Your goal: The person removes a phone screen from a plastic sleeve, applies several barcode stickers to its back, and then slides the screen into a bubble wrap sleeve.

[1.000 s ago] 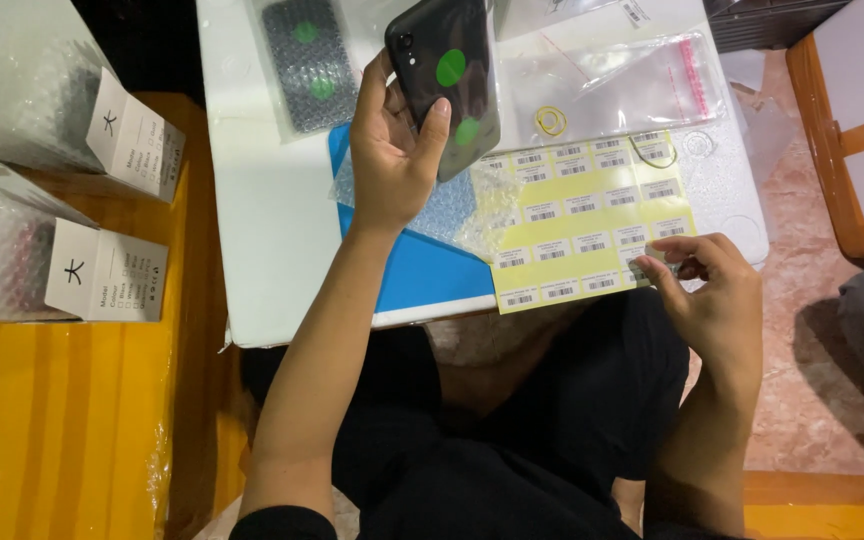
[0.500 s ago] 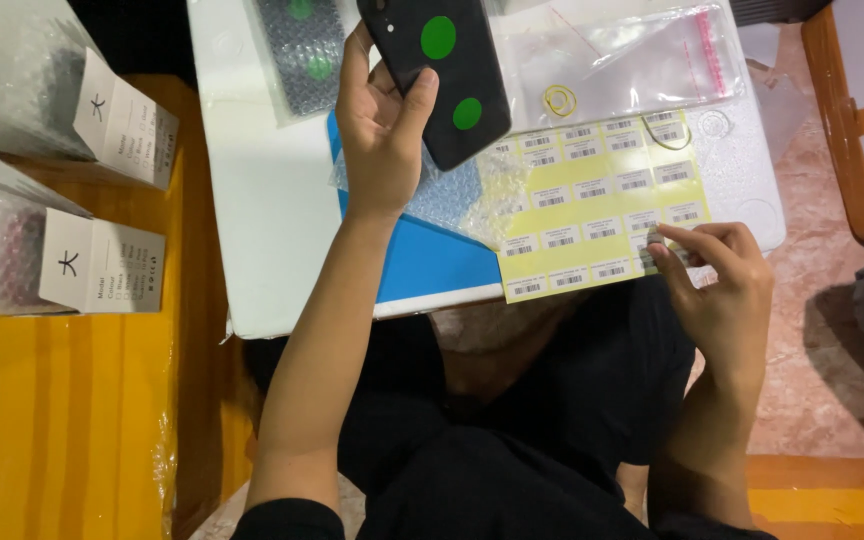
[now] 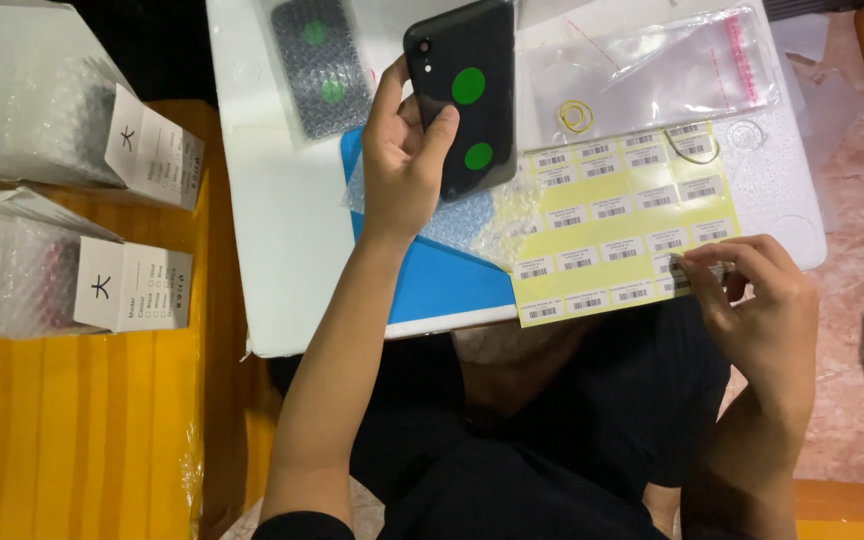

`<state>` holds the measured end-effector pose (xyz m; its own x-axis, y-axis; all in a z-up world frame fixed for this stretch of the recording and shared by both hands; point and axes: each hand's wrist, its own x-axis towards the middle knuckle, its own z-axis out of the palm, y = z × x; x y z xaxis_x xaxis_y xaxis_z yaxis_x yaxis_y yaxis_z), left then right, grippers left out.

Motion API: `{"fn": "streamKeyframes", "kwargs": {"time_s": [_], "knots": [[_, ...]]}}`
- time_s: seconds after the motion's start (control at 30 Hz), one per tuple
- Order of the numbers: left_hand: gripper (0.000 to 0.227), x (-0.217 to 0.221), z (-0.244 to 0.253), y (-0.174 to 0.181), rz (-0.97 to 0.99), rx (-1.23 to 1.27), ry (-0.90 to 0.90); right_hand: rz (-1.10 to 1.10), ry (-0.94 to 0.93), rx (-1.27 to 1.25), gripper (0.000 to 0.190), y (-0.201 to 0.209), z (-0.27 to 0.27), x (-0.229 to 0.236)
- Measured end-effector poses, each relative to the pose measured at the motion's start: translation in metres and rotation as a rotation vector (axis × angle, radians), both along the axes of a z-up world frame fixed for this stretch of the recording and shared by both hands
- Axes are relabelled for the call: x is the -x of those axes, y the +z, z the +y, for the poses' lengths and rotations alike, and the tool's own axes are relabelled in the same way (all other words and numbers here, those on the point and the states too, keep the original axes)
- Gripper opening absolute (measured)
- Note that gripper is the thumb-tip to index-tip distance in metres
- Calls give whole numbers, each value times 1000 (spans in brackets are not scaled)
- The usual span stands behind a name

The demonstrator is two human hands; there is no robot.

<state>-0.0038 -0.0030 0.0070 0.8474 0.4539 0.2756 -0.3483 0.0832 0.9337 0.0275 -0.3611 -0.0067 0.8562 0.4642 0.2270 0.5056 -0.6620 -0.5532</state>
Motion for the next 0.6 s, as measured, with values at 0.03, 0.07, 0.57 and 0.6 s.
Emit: {"fn": "streamKeyframes", "kwargs": {"time_s": [0.03,0.07,0.57,0.6], "knots": [[47,0,0,0,1,-2,0,1,0,-2,9,0,-2,1],[48,-1,-1,-1,14,-2,9,-13,15,30,8,0,-3,1],[49,-4,-3,-2,2,97,-52,163,491,-121,15,75,35,-44],[47,-5,-3,-3,-12,111,-53,130,552,-76,14,88,56,-51]]}}
